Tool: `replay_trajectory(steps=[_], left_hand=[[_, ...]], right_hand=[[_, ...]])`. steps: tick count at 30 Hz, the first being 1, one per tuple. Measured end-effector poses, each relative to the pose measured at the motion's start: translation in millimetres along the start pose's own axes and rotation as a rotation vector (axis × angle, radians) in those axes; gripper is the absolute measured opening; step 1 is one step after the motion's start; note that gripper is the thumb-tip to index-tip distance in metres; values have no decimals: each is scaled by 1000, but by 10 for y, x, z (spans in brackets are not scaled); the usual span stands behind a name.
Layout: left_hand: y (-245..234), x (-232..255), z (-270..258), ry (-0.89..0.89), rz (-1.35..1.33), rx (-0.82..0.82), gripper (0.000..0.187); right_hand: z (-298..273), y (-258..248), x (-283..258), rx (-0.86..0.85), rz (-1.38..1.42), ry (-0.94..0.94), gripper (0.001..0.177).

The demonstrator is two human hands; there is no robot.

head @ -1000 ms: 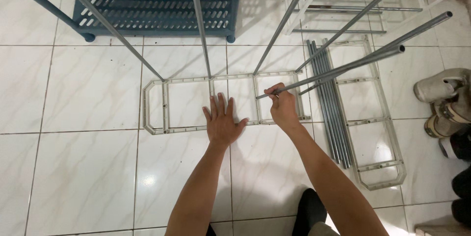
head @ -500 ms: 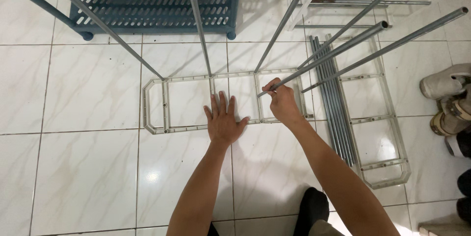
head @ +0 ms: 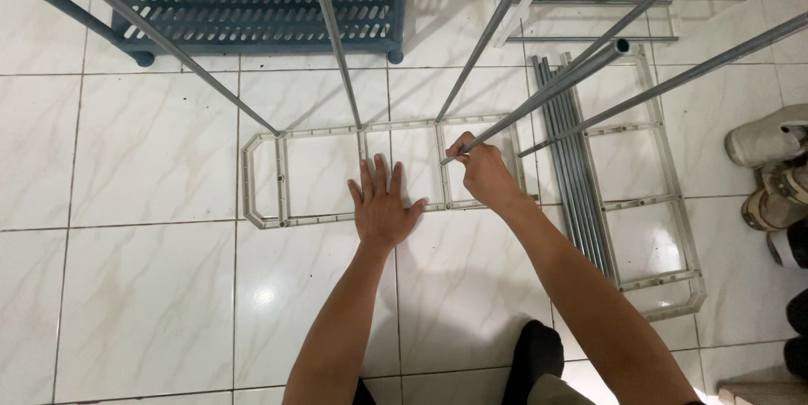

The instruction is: The person assembles a storage shelf by inserting metal rods into a white plastic frame on the floor, then lifts and positions the frame upright to complete the structure.

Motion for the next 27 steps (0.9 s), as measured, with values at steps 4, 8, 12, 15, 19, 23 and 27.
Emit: replay_trajectory(steps=[4,8,12,15,19,23,27], left_hand=[[1,3,33,10,4,14,90],[13,-4,16,12,10,12,89],[30,-3,11,9,2,16,89],[60,-20,2,16,4,25,90],[100,-18,25,21,-14,58,91],[89,-35,11,22,-12,56,91],[77,-14,13,19,-17,60,90]], right_hand=[[-5,-17,13,-22,8,1,32],[-7,5,49,-1,-23,72,21],[-25,107,111,54,-45,67,15],[-80,257,138,235,112,-128,28],[-194,332,211,361,97,-162,33],[-149,321,189,361,133,-183,25],[-59,265,231,252,135,-121,15]])
Point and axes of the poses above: each hand's wrist, its own z-axis towards the middle knuckle, its own y-axis out of the palm, x = y × z, the point moved 2 cm from there along z, towards the middle knuckle, and after that the axes turned 12 degrees about x, right-handed, at the moved point
